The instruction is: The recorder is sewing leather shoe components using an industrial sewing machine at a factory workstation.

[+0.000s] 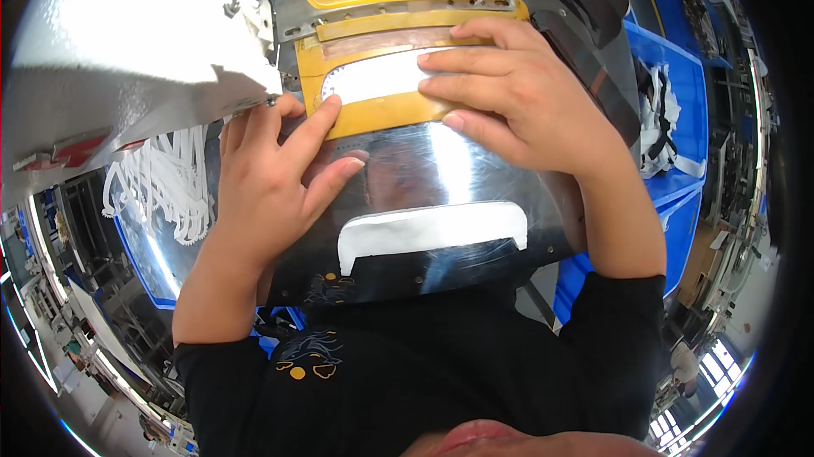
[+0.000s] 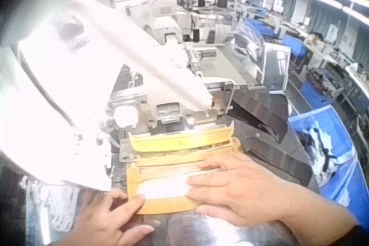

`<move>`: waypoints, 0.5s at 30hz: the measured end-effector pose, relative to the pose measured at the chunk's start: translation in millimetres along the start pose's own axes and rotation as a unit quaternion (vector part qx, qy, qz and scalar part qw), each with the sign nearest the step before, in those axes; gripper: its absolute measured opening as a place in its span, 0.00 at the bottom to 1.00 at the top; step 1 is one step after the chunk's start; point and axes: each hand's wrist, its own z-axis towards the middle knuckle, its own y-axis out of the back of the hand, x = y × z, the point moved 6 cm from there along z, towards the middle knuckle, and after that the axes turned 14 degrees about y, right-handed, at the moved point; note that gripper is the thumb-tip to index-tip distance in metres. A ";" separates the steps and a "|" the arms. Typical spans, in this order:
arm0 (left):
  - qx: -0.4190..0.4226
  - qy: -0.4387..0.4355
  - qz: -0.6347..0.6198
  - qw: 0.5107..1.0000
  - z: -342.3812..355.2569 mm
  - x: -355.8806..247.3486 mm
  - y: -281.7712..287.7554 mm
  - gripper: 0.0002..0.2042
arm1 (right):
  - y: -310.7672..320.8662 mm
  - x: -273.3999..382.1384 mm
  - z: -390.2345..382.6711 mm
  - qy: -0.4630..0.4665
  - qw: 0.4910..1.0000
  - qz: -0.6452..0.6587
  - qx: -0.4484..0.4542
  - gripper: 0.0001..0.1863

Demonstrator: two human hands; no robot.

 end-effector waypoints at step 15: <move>0.136 -0.052 -0.159 0.976 -21.5 -26.7 3.2 0.13 | 10.9 9.7 -4.0 0.006 0.997 -0.062 -0.038 0.16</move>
